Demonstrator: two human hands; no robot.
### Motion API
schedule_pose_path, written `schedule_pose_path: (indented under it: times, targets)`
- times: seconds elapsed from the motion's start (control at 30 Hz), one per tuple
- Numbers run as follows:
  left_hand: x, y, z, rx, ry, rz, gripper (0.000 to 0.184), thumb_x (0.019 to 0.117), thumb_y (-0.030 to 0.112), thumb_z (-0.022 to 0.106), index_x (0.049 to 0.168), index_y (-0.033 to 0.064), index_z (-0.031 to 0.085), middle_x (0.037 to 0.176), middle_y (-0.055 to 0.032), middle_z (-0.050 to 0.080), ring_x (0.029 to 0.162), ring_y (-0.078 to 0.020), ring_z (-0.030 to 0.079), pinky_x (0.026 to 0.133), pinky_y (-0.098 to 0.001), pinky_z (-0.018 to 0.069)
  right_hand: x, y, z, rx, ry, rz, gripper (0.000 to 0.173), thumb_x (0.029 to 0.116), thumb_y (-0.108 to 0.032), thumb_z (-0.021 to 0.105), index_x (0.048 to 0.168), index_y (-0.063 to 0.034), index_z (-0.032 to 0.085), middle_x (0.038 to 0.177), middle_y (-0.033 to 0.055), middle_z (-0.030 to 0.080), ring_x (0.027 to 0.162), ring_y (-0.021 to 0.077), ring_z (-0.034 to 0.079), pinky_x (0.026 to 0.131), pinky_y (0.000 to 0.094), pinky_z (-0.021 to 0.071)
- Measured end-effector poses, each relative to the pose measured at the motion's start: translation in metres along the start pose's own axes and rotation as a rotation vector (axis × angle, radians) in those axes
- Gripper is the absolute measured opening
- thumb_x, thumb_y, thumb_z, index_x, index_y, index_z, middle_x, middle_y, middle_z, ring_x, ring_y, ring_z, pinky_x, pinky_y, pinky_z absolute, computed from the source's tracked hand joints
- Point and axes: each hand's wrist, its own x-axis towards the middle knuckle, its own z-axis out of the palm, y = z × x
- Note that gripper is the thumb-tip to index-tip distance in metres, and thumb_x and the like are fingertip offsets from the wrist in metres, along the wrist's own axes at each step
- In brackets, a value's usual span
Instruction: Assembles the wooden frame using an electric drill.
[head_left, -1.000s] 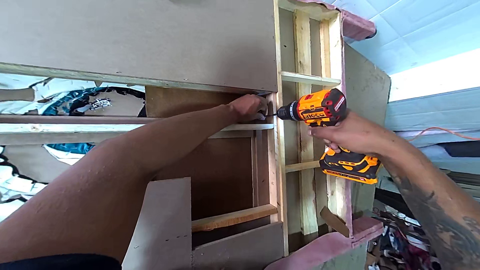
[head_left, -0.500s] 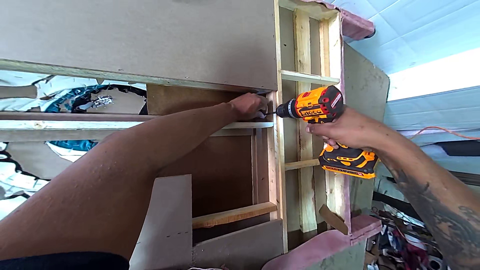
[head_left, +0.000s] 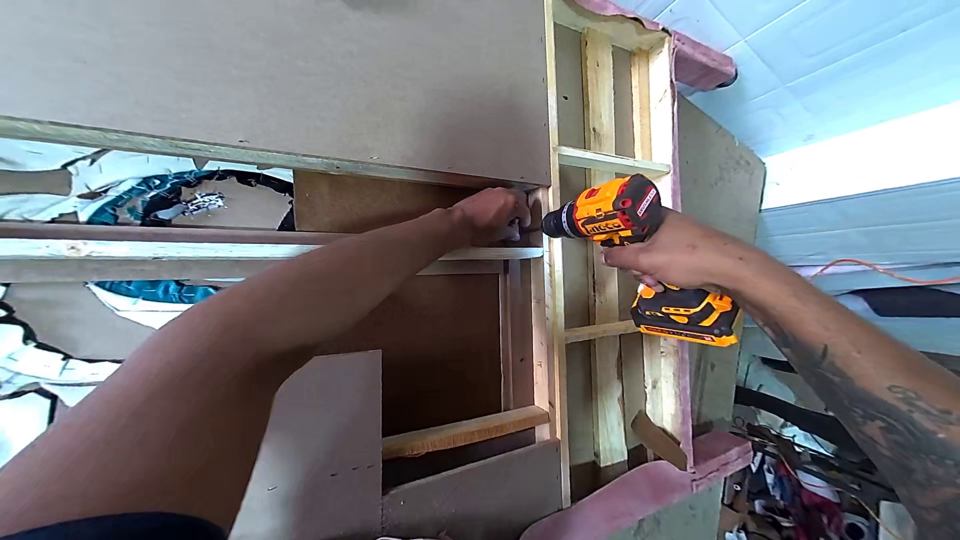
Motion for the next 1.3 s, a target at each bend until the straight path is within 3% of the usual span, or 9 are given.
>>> schedule_pose_path:
  times: [0.3,0.4,0.47,0.67,0.83,1.0,1.07,1.2,1.3]
  targets:
    - [-0.100,0.029,-0.039,-0.019,-0.076,-0.316,0.044,0.0987,0.061,0.056,0.102,0.0228,0.077,0.100,0.0041,0.072,0.094,-0.0119,0.069,0.085,-0.0436,0.0588,0.011,0.000,0.004,-0.100,0.000,-0.001,0.019,0.0926,-0.034,0.074,0.096,-0.0154,0.069,0.058,0.0106,0.059,0.042,0.0217,0.055,0.041,0.0389,0.0503]
    - [-0.096,0.031,-0.037,-0.004,-0.080,-0.334,0.043,0.1004,0.058,0.055,0.096,0.0198,0.075,0.092,0.0022,0.070,0.086,-0.0140,0.068,0.079,-0.0435,0.0584,0.014,-0.004,0.005,-0.203,0.020,0.009,0.021,0.0908,-0.039,0.074,0.095,-0.0189,0.069,0.060,0.0083,0.061,0.045,0.0217,0.057,0.045,0.0431,0.0523]
    - [-0.095,0.032,-0.036,-0.014,-0.034,-0.350,0.038,0.1021,0.050,0.055,0.094,0.0184,0.073,0.090,0.0007,0.069,0.084,-0.0159,0.067,0.076,-0.0448,0.0577,0.012,-0.001,0.006,-0.101,-0.002,0.012,0.017,0.0940,-0.030,0.074,0.096,-0.0136,0.068,0.057,0.0113,0.057,0.042,0.0221,0.054,0.042,0.0391,0.0498]
    - [-0.113,0.044,-0.057,-0.098,0.076,-0.538,0.017,0.0976,0.023,0.061,0.104,0.0177,0.076,0.107,-0.0053,0.068,0.102,-0.0211,0.067,0.089,-0.0480,0.0574,0.019,0.017,0.000,0.133,-0.084,-0.003,0.011,0.0973,-0.020,0.071,0.100,-0.0091,0.068,0.057,0.0085,0.052,0.042,0.0167,0.050,0.041,0.0307,0.0483]
    - [-0.156,0.078,-0.093,-0.095,0.067,-0.632,0.018,0.0958,0.008,0.063,0.104,0.0182,0.076,0.112,-0.0058,0.068,0.105,-0.0210,0.067,0.092,-0.0470,0.0576,0.018,-0.001,-0.006,-0.139,-0.045,-0.079,0.022,0.0927,-0.033,0.077,0.100,-0.0130,0.069,0.060,0.0100,0.060,0.044,0.0204,0.055,0.043,0.0373,0.0497]
    - [-0.203,0.075,-0.107,-0.035,0.261,-0.684,0.019,0.0954,0.009,0.064,0.101,0.0227,0.076,0.111,0.0021,0.073,0.102,-0.0159,0.070,0.090,-0.0491,0.0592,0.020,-0.004,-0.011,-0.187,-0.067,-0.082,0.024,0.0929,-0.033,0.076,0.098,-0.0104,0.069,0.059,0.0108,0.057,0.042,0.0206,0.052,0.042,0.0380,0.0483]
    - [-0.224,0.059,-0.119,0.031,0.328,-0.727,0.020,0.0958,0.010,0.062,0.105,0.0218,0.075,0.112,-0.0006,0.073,0.105,-0.0205,0.070,0.090,-0.0542,0.0577,0.019,-0.006,-0.008,-0.175,-0.075,-0.082,0.024,0.0940,-0.031,0.076,0.100,-0.0098,0.068,0.058,0.0109,0.057,0.042,0.0206,0.051,0.042,0.0374,0.0480]
    - [-0.244,0.037,-0.129,0.149,0.122,-0.765,0.017,0.0948,0.021,0.068,0.109,0.0224,0.076,0.107,-0.0052,0.075,0.103,-0.0280,0.071,0.091,-0.0617,0.0564,0.017,-0.011,-0.002,-0.247,-0.023,-0.070,0.028,0.0909,-0.036,0.079,0.099,-0.0108,0.069,0.062,0.0116,0.061,0.045,0.0225,0.056,0.044,0.0409,0.0513]
    - [-0.215,0.036,-0.120,0.190,0.025,-0.783,0.018,0.0945,0.036,0.070,0.102,0.0206,0.076,0.097,-0.0070,0.074,0.096,-0.0298,0.071,0.085,-0.0620,0.0572,0.018,-0.012,-0.002,-0.301,-0.003,-0.071,0.029,0.0901,-0.040,0.078,0.097,-0.0127,0.070,0.064,0.0111,0.062,0.047,0.0226,0.058,0.047,0.0428,0.0523]
